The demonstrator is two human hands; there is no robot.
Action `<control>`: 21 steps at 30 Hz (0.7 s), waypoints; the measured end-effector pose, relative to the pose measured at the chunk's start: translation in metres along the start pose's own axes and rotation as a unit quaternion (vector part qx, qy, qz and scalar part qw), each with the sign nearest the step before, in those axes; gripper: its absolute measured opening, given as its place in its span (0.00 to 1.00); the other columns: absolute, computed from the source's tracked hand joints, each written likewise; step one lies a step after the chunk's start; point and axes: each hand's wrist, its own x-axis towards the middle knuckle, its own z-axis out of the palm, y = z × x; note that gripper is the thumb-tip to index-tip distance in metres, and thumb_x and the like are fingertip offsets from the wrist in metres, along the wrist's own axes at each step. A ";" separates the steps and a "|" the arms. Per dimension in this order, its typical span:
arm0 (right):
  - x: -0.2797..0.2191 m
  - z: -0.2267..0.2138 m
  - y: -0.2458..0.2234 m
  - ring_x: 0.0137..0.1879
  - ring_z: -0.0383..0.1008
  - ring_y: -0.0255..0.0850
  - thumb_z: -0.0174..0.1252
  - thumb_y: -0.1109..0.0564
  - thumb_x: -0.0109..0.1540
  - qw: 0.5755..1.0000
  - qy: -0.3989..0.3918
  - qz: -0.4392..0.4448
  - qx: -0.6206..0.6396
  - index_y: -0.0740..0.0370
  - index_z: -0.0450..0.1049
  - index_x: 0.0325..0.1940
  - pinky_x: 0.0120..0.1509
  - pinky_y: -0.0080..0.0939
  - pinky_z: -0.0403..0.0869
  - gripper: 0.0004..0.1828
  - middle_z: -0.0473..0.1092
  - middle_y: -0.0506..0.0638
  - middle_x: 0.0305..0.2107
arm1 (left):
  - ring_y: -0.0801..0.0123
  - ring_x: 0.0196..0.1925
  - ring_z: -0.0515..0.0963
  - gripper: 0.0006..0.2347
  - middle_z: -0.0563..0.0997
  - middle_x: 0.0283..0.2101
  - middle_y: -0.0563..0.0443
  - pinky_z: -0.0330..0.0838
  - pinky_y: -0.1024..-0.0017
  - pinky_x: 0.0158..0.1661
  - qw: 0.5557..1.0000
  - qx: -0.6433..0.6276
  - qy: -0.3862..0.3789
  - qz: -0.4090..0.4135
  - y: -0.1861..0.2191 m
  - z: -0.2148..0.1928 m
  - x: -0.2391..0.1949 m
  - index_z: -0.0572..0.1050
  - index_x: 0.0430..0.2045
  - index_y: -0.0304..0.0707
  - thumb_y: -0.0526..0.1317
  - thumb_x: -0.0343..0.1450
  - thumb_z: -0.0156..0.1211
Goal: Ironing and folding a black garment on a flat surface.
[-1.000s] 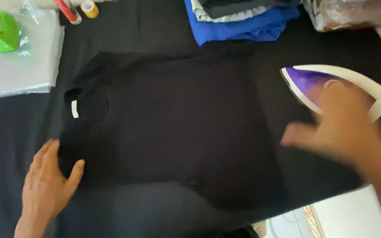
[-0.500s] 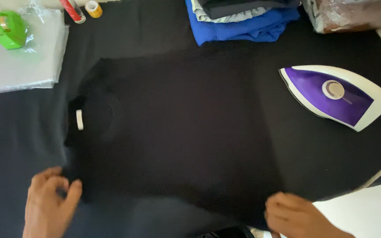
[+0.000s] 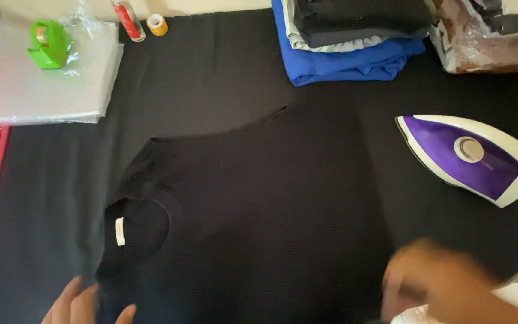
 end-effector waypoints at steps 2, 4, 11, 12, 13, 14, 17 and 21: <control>0.014 -0.076 -0.039 0.45 0.76 0.40 0.60 0.39 0.65 0.996 0.023 0.082 -0.023 0.52 0.79 0.46 0.53 0.46 0.77 0.17 0.76 0.50 0.39 | 0.49 0.50 0.83 0.33 0.81 0.46 0.31 0.76 0.55 0.54 0.991 0.059 -0.042 0.115 0.088 -0.107 0.034 0.78 0.37 0.28 0.65 0.56 0.62; 0.143 -0.042 0.063 0.46 0.76 0.42 0.58 0.37 0.69 0.950 0.287 0.051 -0.108 0.57 0.77 0.51 0.52 0.45 0.76 0.23 0.75 0.54 0.43 | 0.49 0.57 0.79 0.33 0.76 0.54 0.31 0.72 0.55 0.58 0.989 0.030 -0.078 0.123 0.130 -0.138 0.068 0.75 0.44 0.29 0.62 0.58 0.64; 0.198 -0.095 0.064 0.40 0.82 0.56 0.46 0.25 0.69 0.953 0.275 0.089 -0.086 0.58 0.81 0.56 0.46 0.54 0.78 0.37 0.80 0.62 0.34 | 0.46 0.62 0.70 0.28 0.68 0.63 0.34 0.63 0.56 0.59 0.934 -0.213 -0.089 0.274 0.242 -0.173 0.174 0.69 0.54 0.26 0.46 0.62 0.65; 0.185 -0.099 0.050 0.40 0.82 0.56 0.46 0.25 0.69 0.952 0.277 0.091 -0.087 0.58 0.81 0.56 0.46 0.54 0.78 0.37 0.80 0.62 0.34 | 0.46 0.62 0.70 0.28 0.68 0.63 0.34 0.63 0.56 0.59 0.933 -0.215 -0.087 0.275 0.253 -0.160 0.185 0.69 0.54 0.26 0.46 0.62 0.65; 0.172 -0.103 0.037 0.38 0.83 0.55 0.47 0.24 0.69 0.947 0.295 0.094 -0.086 0.58 0.81 0.55 0.44 0.54 0.78 0.37 0.80 0.62 0.33 | 0.45 0.63 0.70 0.27 0.68 0.63 0.34 0.63 0.55 0.59 0.916 -0.241 -0.103 0.305 0.265 -0.148 0.195 0.69 0.55 0.26 0.46 0.65 0.65; 0.160 -0.109 0.022 0.36 0.83 0.54 0.47 0.24 0.69 0.941 0.313 0.095 -0.087 0.59 0.80 0.53 0.42 0.54 0.78 0.37 0.80 0.61 0.31 | 0.44 0.63 0.69 0.26 0.68 0.64 0.33 0.63 0.54 0.59 0.897 -0.266 -0.118 0.332 0.277 -0.137 0.206 0.69 0.55 0.26 0.45 0.67 0.64; 0.098 -0.131 -0.043 0.37 0.82 0.54 0.49 0.24 0.63 0.947 0.313 -0.016 -0.071 0.56 0.81 0.42 0.45 0.54 0.78 0.35 0.79 0.58 0.32 | 0.43 0.60 0.74 0.21 0.74 0.58 0.35 0.68 0.56 0.58 0.875 -0.345 -0.186 0.285 0.326 -0.080 0.255 0.70 0.55 0.29 0.43 0.71 0.60; 0.080 -0.119 -0.105 0.40 0.79 0.55 0.56 0.21 0.50 0.936 0.296 -0.156 -0.108 0.52 0.81 0.36 0.46 0.56 0.76 0.35 0.78 0.55 0.33 | 0.43 0.53 0.78 0.19 0.77 0.50 0.35 0.72 0.54 0.51 0.902 -0.357 -0.131 0.205 0.400 -0.017 0.310 0.73 0.52 0.31 0.45 0.71 0.59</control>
